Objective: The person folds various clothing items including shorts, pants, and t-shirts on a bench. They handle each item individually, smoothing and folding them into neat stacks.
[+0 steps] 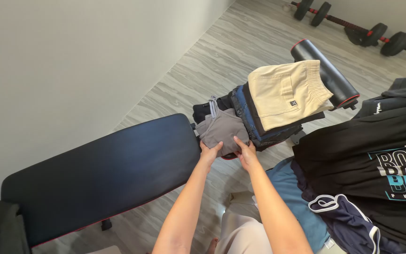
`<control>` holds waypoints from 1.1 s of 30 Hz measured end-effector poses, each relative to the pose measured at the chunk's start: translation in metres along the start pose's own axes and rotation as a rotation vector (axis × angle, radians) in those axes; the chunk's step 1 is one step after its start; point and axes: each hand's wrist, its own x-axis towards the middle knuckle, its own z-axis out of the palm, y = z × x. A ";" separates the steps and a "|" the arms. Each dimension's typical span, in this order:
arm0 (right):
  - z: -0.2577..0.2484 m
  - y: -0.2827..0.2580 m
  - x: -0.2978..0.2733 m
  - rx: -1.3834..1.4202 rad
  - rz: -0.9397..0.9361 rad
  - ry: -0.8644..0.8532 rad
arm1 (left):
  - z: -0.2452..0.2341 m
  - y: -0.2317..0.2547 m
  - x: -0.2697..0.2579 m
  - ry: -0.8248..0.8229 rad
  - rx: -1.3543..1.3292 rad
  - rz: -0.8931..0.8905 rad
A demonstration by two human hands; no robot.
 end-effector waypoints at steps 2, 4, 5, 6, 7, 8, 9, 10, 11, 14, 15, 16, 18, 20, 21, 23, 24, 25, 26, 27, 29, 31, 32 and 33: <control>0.011 -0.014 -0.015 -0.222 -0.040 0.155 | 0.007 0.014 -0.004 0.074 0.050 -0.030; 0.023 -0.017 -0.029 -0.480 -0.074 0.330 | 0.009 0.019 -0.015 0.118 0.060 -0.053; 0.029 -0.017 -0.034 -0.626 -0.099 0.423 | 0.005 0.021 -0.019 0.127 0.043 -0.054; 0.031 -0.018 -0.038 -0.773 -0.123 0.514 | 0.004 0.023 -0.022 0.135 0.026 -0.055; 0.032 -0.018 -0.040 -0.662 -0.143 0.497 | 0.005 0.025 -0.023 0.161 0.035 -0.036; 0.032 -0.017 -0.040 -0.551 -0.163 0.479 | 0.005 0.025 -0.024 0.185 0.045 -0.016; 0.031 -0.016 -0.040 -0.442 -0.182 0.461 | 0.007 0.023 -0.024 0.210 0.053 0.003; 0.029 -0.017 -0.036 -0.341 -0.114 0.429 | 0.009 0.021 -0.024 0.214 0.072 0.073; 0.024 -0.019 -0.031 -0.239 -0.049 0.399 | 0.014 0.018 -0.022 0.214 0.089 0.144; 0.017 -0.011 -0.022 -0.091 -0.053 0.382 | 0.016 0.008 -0.016 0.194 0.196 0.240; 0.016 -0.008 -0.019 -0.068 -0.091 0.387 | 0.014 0.008 -0.013 0.186 0.239 0.257; 0.017 -0.004 -0.017 -0.143 -0.132 0.431 | 0.012 0.009 -0.011 0.190 0.258 0.204; 0.018 0.006 -0.018 -0.293 -0.207 0.521 | 0.009 0.010 -0.013 0.198 0.301 0.096; 0.018 0.007 -0.015 -0.265 -0.221 0.505 | 0.008 0.011 -0.020 0.238 0.287 0.074; 0.017 0.007 -0.016 -0.250 -0.225 0.499 | 0.007 0.012 -0.025 0.258 0.283 0.061; 0.010 0.005 -0.021 -0.186 -0.153 0.431 | 0.009 0.012 -0.040 0.302 0.294 0.100; 0.006 0.004 -0.025 -0.152 -0.119 0.397 | 0.011 0.013 -0.049 0.323 0.300 0.122; 0.000 0.005 -0.032 -0.141 -0.092 0.379 | 0.014 0.012 -0.060 0.352 0.335 0.195; -0.011 0.005 -0.041 -0.129 -0.066 0.360 | 0.019 0.010 -0.073 0.379 0.369 0.268; -0.023 0.001 -0.048 -0.117 -0.045 0.339 | 0.027 0.012 -0.085 0.407 0.399 0.347; -0.052 0.000 -0.072 -0.107 -0.072 0.274 | 0.039 0.013 -0.114 0.365 0.459 0.508; -0.090 -0.004 -0.101 -0.125 -0.129 0.252 | 0.057 0.013 -0.146 0.256 0.479 0.638; -0.112 -0.008 -0.118 -0.146 -0.174 0.259 | 0.069 0.014 -0.162 0.172 0.471 0.687; -0.132 -0.012 -0.136 -0.168 -0.215 0.265 | 0.080 0.014 -0.179 0.089 0.463 0.733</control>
